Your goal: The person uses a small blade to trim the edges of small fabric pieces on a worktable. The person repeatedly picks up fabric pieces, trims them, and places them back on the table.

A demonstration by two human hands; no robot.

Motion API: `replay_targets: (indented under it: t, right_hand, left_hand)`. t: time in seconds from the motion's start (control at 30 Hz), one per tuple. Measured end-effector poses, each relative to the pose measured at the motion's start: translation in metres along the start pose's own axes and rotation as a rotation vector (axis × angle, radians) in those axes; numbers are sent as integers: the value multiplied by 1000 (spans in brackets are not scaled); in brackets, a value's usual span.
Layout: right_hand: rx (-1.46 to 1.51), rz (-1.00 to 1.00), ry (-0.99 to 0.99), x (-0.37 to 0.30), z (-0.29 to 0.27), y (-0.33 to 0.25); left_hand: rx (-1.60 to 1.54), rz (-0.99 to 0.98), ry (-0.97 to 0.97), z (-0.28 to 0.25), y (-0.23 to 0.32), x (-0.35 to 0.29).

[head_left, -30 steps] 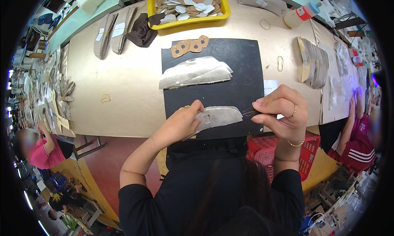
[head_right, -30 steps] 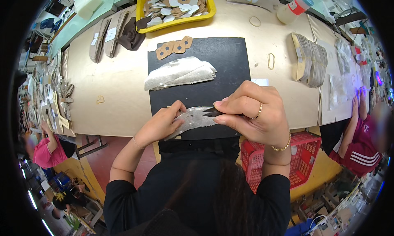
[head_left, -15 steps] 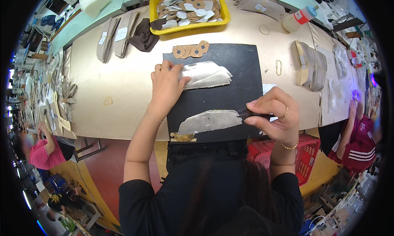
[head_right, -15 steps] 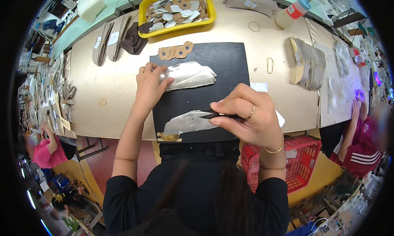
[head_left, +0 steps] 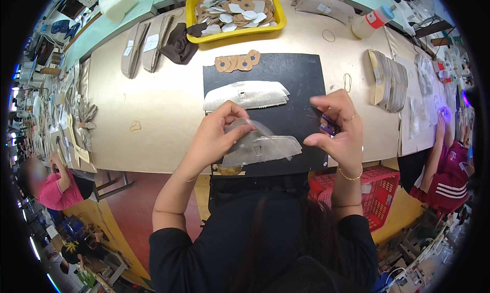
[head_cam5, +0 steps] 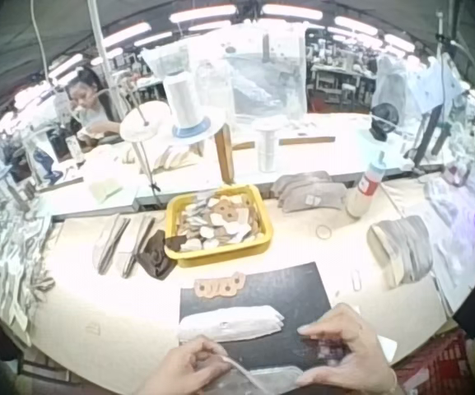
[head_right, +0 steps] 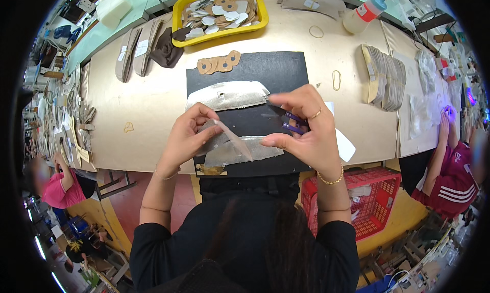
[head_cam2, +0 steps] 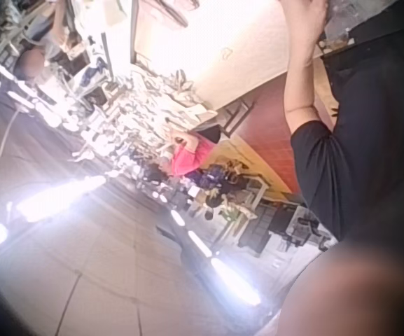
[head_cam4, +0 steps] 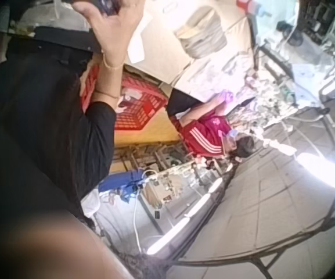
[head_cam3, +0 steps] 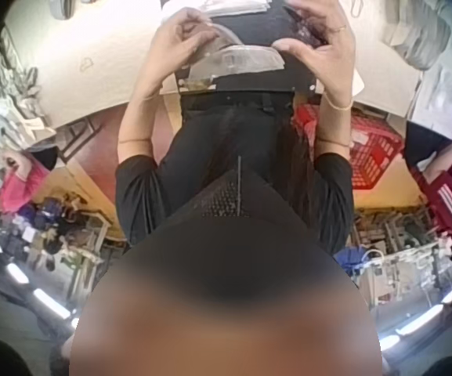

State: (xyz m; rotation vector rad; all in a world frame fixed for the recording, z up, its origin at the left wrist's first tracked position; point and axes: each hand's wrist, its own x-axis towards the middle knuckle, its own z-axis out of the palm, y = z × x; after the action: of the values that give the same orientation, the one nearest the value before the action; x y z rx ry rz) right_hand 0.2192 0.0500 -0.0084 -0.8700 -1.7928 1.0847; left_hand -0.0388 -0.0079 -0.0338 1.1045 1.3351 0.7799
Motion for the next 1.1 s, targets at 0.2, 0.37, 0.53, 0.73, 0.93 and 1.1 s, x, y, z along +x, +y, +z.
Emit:
replay_targets:
  t: [0.2,0.37,0.53,0.73,0.93,1.1]
  right_hand:
    - [615,261,-32,-3,12,10]
    - [485,243,46,-6,11,0]
    - [191,-69,-211,-8,15,-16]
    - [211,68,-167,-10,15,-25]
    - [-83,-5,-163,-1,5,-21]
    - [-63,-27,-197,3,8,-22]
  left_hand:
    - [-440,80,-79,17,26,-9]
    - [-127,250,-78,21,21,-4]
    - [-302,410,-31,27,19,-3]
    - [-335,224,9,31,32,-10]
    - [-192,277,-72,25,37,-14]
    - [-116,369,-76,24,36,-15]
